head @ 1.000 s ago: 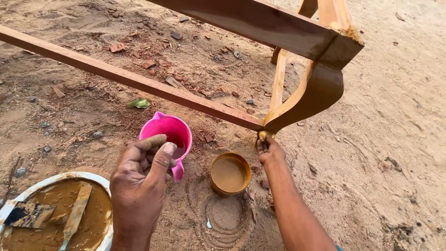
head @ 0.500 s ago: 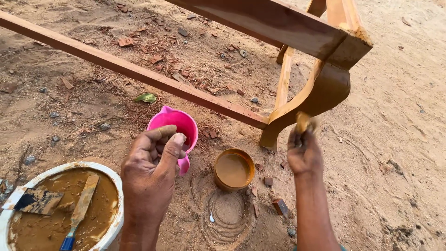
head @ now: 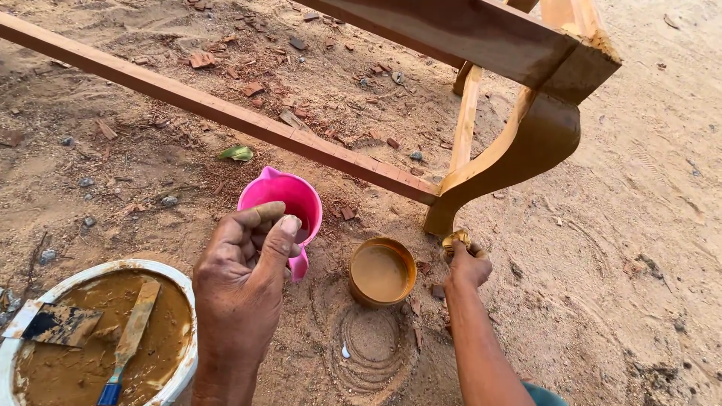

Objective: Applying a finish or stain to the leg of a wooden table frame using a cloth.

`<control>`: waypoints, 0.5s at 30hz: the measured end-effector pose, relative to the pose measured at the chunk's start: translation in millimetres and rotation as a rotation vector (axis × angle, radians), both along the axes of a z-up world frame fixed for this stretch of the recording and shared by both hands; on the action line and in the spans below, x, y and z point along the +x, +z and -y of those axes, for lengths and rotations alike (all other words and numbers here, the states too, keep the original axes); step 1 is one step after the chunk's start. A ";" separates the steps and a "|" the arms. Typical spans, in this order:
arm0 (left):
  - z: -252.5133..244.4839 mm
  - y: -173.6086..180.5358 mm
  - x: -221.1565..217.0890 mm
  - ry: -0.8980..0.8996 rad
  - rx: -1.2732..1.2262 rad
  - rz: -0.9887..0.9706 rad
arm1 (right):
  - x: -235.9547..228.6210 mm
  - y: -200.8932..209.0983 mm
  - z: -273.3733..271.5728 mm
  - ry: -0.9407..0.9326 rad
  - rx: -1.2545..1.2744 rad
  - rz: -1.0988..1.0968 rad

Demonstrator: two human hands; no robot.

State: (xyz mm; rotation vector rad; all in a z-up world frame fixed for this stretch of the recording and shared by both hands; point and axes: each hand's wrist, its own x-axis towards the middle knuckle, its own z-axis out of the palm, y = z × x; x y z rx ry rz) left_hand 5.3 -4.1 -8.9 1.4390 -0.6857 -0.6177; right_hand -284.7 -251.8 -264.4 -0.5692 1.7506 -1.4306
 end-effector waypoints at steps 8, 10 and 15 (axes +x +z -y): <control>2.2 -4.0 0.8 0.006 -0.008 -0.046 | 28.4 4.5 5.9 0.072 0.132 -0.482; 2.9 -4.5 1.6 0.002 -0.015 -0.044 | 39.5 3.0 9.9 0.085 0.156 -0.500; 4.6 2.5 -0.2 0.010 0.015 -0.111 | 56.3 -34.8 25.6 0.179 0.157 -0.597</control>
